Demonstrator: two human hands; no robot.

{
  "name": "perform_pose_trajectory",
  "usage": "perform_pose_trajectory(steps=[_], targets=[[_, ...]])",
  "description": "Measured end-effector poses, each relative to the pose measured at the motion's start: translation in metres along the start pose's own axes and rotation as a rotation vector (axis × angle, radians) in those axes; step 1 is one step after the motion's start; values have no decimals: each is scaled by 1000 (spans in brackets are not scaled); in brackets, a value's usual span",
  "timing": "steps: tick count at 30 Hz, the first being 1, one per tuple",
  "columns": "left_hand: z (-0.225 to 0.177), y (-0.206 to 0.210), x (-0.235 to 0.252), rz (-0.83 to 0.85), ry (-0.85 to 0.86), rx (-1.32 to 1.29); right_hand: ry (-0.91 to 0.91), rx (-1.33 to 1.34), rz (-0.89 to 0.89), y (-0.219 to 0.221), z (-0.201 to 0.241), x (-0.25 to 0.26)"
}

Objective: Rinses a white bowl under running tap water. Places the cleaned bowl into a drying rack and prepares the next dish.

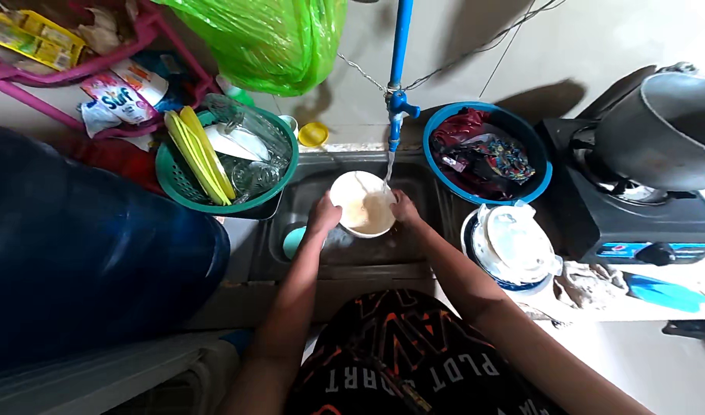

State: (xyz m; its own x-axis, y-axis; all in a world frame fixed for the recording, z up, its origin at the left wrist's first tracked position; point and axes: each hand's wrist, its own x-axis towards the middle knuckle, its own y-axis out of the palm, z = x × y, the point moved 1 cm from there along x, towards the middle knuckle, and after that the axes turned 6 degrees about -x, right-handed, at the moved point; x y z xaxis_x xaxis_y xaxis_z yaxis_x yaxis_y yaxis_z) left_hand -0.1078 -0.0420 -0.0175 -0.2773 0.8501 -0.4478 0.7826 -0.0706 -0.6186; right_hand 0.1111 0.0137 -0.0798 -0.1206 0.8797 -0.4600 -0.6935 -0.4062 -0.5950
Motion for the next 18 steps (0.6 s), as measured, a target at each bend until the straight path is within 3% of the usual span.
perform_pose_trajectory(steps=[4,10,13,18], targets=[[32,16,2,187,-297,-437,-78,-318,75,-38,44,4],[36,66,-4,359,-301,-849,-233,-742,-104,-66,106,-40],[24,76,6,368,-297,-1023,-472,-651,-297,-66,92,-47],[4,83,31,307,-160,-1084,-768,-333,-580,-67,54,-50]])
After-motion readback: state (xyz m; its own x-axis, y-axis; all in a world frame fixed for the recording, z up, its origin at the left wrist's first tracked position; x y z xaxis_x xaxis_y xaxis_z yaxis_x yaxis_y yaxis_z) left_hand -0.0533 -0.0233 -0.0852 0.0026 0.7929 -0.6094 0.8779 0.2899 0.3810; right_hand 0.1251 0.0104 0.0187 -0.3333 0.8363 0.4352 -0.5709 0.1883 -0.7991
